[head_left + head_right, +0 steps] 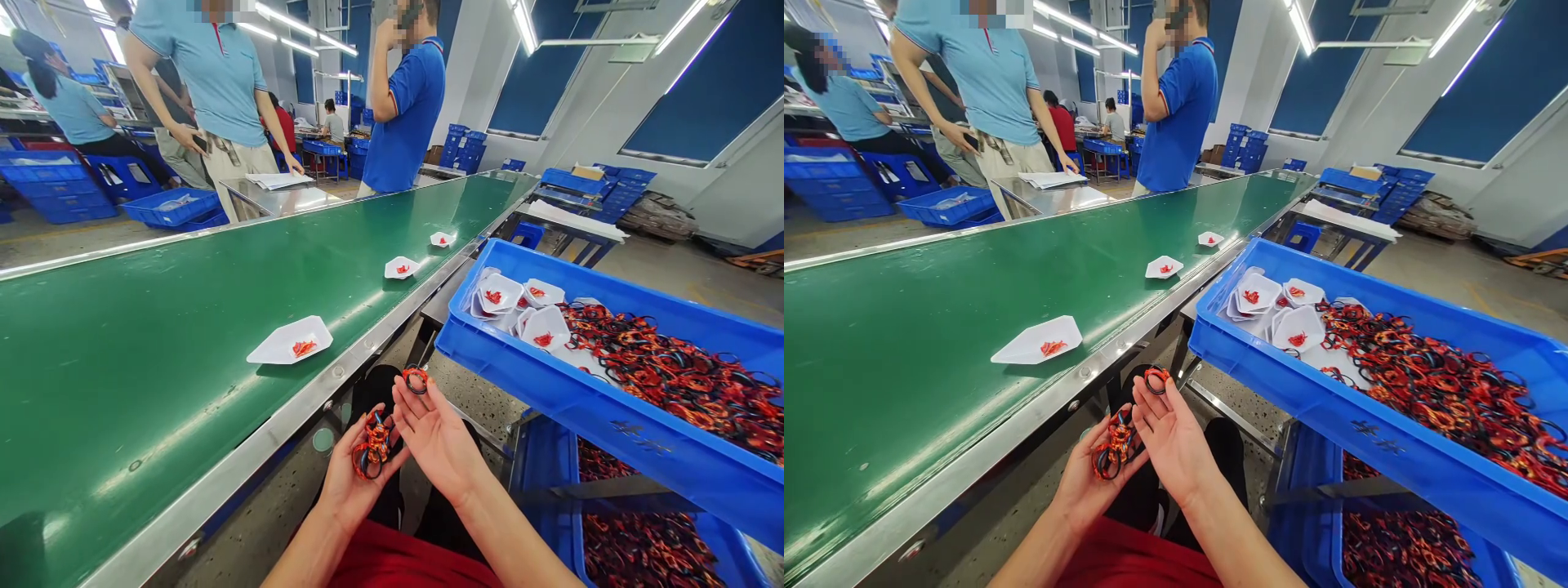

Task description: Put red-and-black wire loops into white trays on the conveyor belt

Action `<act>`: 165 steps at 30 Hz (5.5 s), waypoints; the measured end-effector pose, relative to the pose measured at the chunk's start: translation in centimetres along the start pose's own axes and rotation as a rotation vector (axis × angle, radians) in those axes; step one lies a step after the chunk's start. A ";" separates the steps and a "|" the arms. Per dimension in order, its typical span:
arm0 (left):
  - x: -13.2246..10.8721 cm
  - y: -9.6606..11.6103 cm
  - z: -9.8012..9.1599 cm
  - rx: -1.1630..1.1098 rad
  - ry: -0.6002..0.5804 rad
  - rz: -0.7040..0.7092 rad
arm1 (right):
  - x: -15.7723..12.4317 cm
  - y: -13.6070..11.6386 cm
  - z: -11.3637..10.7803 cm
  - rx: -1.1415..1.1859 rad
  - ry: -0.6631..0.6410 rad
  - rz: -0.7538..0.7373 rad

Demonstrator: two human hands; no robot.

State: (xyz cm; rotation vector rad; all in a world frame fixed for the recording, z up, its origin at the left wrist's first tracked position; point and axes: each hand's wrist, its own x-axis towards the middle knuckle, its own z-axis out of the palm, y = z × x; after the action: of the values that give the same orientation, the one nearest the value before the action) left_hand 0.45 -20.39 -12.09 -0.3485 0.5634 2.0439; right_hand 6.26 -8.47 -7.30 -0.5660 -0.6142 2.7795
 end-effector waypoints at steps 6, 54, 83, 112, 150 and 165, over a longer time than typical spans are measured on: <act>0.0 0.0 0.0 -0.001 0.000 0.011 | -0.2 0.0 0.7 0.026 0.051 0.023; -2.7 1.5 0.9 0.022 -0.021 0.156 | 0.6 0.8 -0.2 -1.567 -0.432 -0.585; -2.4 1.4 0.8 0.017 -0.004 0.111 | 0.4 1.3 0.1 -0.050 -0.001 -0.013; -3.3 3.8 0.8 -0.100 -0.048 0.170 | 10.0 0.4 9.3 -1.791 -0.431 -0.962; -2.4 2.4 0.8 -0.108 -0.016 0.111 | 1.3 0.5 -0.8 -0.175 -0.007 0.168; -2.5 3.1 1.2 -0.136 0.005 0.160 | 14.9 -4.7 10.6 -1.732 -0.016 -1.039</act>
State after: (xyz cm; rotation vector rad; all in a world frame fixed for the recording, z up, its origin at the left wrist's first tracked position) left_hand -1.01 -22.96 -9.18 -0.3994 0.4690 2.2422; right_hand -10.84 -3.46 -1.13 -0.2393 -2.3146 0.7884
